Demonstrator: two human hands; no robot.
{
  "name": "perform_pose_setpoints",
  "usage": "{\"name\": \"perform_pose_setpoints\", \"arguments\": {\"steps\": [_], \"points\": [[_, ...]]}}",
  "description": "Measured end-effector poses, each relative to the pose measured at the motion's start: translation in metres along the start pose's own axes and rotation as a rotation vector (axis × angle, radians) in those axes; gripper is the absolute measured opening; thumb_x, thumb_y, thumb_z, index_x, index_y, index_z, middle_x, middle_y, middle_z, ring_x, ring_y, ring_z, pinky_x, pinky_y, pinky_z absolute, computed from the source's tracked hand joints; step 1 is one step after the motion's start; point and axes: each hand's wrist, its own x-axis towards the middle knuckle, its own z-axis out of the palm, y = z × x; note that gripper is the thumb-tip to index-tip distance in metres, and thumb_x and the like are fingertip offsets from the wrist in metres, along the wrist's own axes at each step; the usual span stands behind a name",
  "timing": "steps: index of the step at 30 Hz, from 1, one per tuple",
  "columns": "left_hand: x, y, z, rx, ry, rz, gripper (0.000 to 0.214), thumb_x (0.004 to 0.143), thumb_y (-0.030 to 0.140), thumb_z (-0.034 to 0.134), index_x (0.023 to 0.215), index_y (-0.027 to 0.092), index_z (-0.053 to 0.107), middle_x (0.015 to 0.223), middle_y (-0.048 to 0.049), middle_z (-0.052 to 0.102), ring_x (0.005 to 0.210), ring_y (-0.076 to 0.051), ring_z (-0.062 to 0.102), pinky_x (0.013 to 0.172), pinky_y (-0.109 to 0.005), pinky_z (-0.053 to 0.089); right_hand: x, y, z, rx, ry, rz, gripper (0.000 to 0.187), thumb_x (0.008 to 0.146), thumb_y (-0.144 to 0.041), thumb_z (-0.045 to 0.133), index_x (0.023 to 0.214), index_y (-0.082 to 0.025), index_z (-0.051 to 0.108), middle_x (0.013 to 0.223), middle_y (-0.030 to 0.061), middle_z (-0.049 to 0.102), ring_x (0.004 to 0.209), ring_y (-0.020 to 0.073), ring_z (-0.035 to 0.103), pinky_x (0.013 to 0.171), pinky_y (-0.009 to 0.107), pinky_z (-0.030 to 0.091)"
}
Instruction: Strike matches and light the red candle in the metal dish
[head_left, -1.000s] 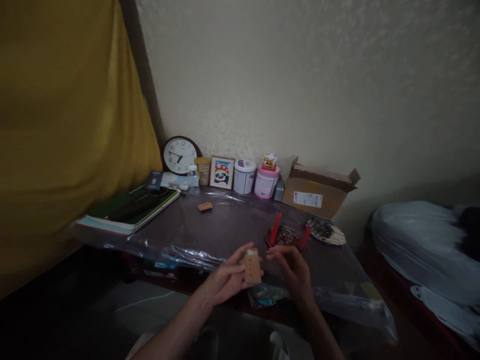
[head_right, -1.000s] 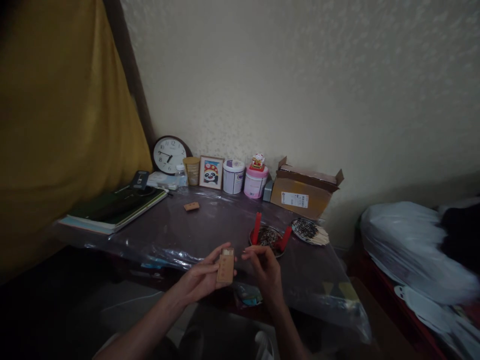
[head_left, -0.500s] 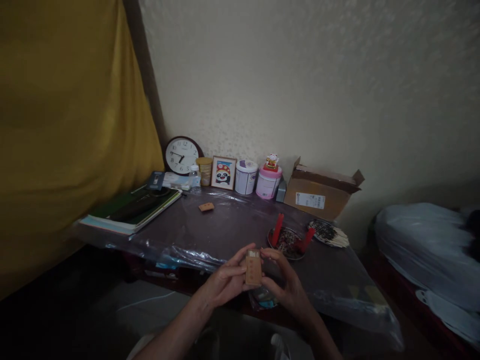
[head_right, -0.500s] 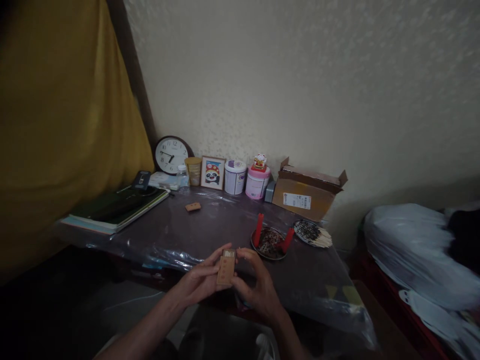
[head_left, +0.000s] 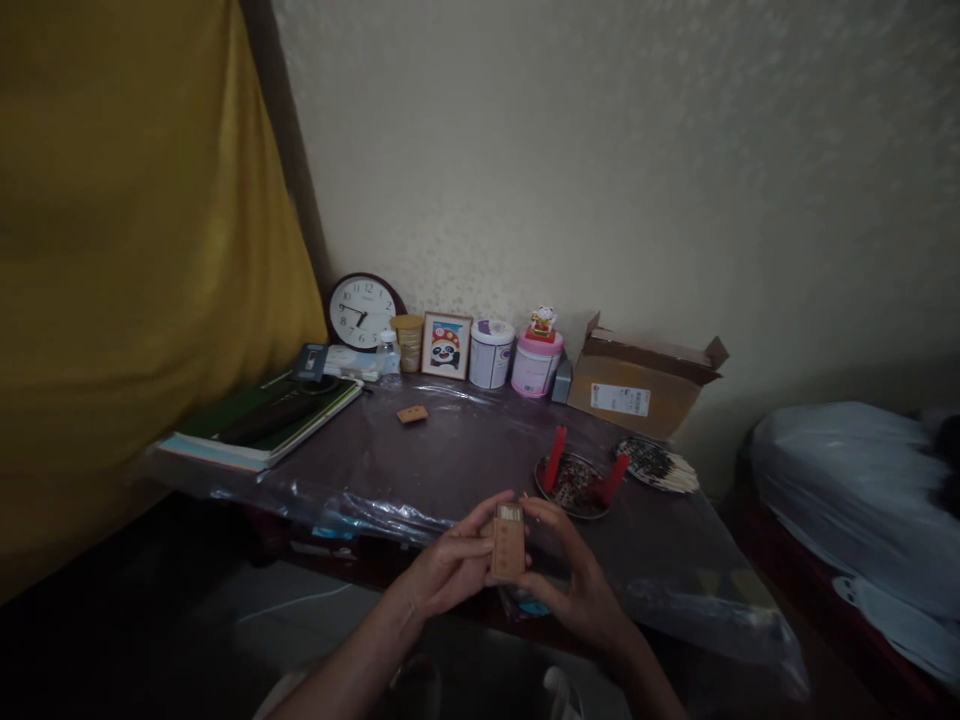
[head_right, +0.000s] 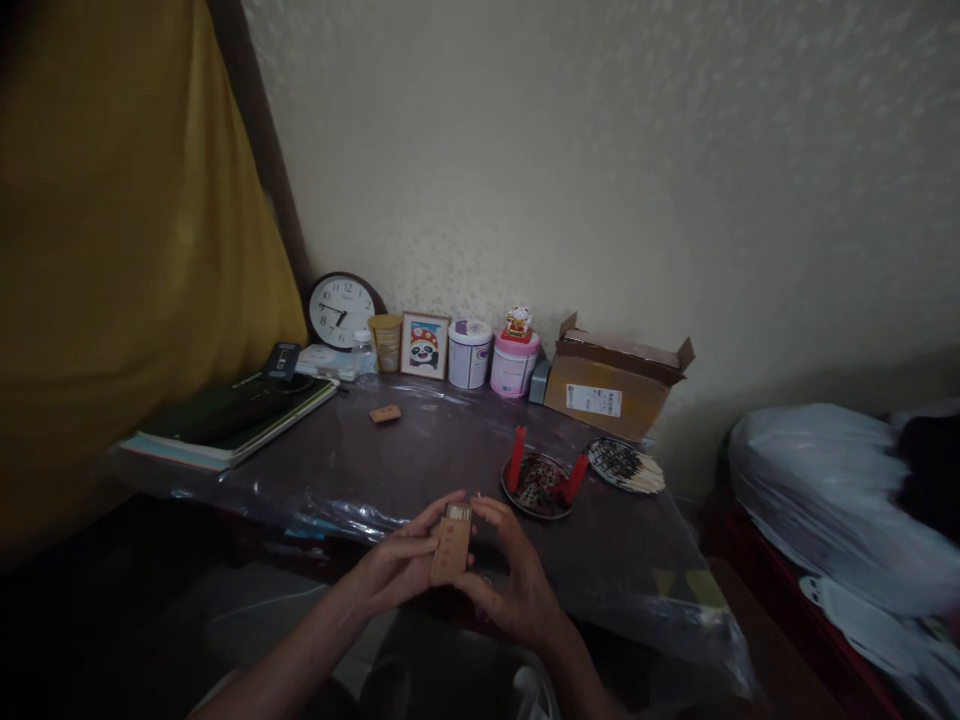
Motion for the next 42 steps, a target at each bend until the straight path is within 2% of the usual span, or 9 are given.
{"name": "perform_pose_setpoints", "arguments": {"steps": [5, 24, 30, 33, 37, 42], "points": [[-0.0002, -0.0008, -0.0001, 0.013, -0.002, 0.0, 0.059, 0.076, 0.012, 0.054, 0.131, 0.026, 0.039, 0.114, -0.01, 0.056, 0.094, -0.024, 0.06, 0.084, -0.039, 0.039, -0.0012, -0.0026, -0.0014, -0.009, -0.019, -0.032, 0.06, 0.077, -0.038, 0.063, 0.13, -0.027, 0.036, 0.135, 0.0075, 0.042, 0.126, 0.0253, 0.037, 0.103, 0.041, 0.033], [-0.001, -0.0023, -0.0036, 0.049, 0.008, -0.01, 0.059, 0.076, 0.012, 0.053, 0.131, 0.026, 0.038, 0.121, -0.0116, 0.052, 0.096, -0.024, 0.059, 0.088, -0.042, 0.037, -0.0048, -0.0055, -0.0015, -0.126, -0.08, -0.052, 0.07, 0.075, -0.03, 0.064, 0.135, -0.028, 0.027, 0.139, 0.0077, 0.035, 0.128, 0.0269, 0.034, 0.103, 0.043, 0.032], [0.0003, -0.0011, -0.003, 0.034, 0.016, -0.019, 0.057, 0.075, 0.013, 0.055, 0.129, 0.024, 0.043, 0.118, -0.0115, 0.055, 0.095, -0.024, 0.059, 0.084, -0.038, 0.04, -0.004, -0.0046, 0.0014, -0.142, -0.037, -0.027, 0.066, 0.074, -0.029, 0.063, 0.132, -0.025, 0.033, 0.135, 0.0096, 0.04, 0.125, 0.0274, 0.038, 0.102, 0.043, 0.034], [0.0014, 0.0016, 0.0003, 0.055, 0.072, -0.025, 0.048, 0.078, 0.014, 0.054, 0.124, 0.024, 0.048, 0.117, -0.0099, 0.056, 0.094, -0.021, 0.059, 0.079, -0.034, 0.042, -0.0023, -0.0022, 0.0037, -0.148, 0.001, 0.021, 0.061, 0.075, -0.028, 0.063, 0.129, -0.024, 0.036, 0.132, 0.0099, 0.044, 0.122, 0.0259, 0.042, 0.1, 0.041, 0.036], [0.0034, 0.0041, 0.0032, 0.157, 0.149, 0.057, 0.04, 0.081, 0.019, 0.053, 0.121, 0.024, 0.051, 0.12, -0.0098, 0.055, 0.099, -0.022, 0.056, 0.079, -0.034, 0.042, 0.0004, 0.0022, 0.0061, -0.17, 0.104, 0.085, 0.053, 0.075, -0.027, 0.061, 0.123, -0.023, 0.04, 0.127, 0.0095, 0.049, 0.119, 0.0251, 0.045, 0.1, 0.042, 0.037], [0.0041, 0.0044, 0.0027, 0.385, 0.194, 0.175, 0.047, 0.074, 0.02, 0.063, 0.12, 0.024, 0.053, 0.126, -0.0078, 0.052, 0.104, -0.023, 0.053, 0.087, -0.032, 0.037, 0.0038, 0.0033, 0.0073, -0.17, 0.143, 0.129, 0.052, 0.072, -0.026, 0.062, 0.121, -0.023, 0.044, 0.123, 0.008, 0.052, 0.115, 0.0245, 0.049, 0.098, 0.041, 0.039]]}}
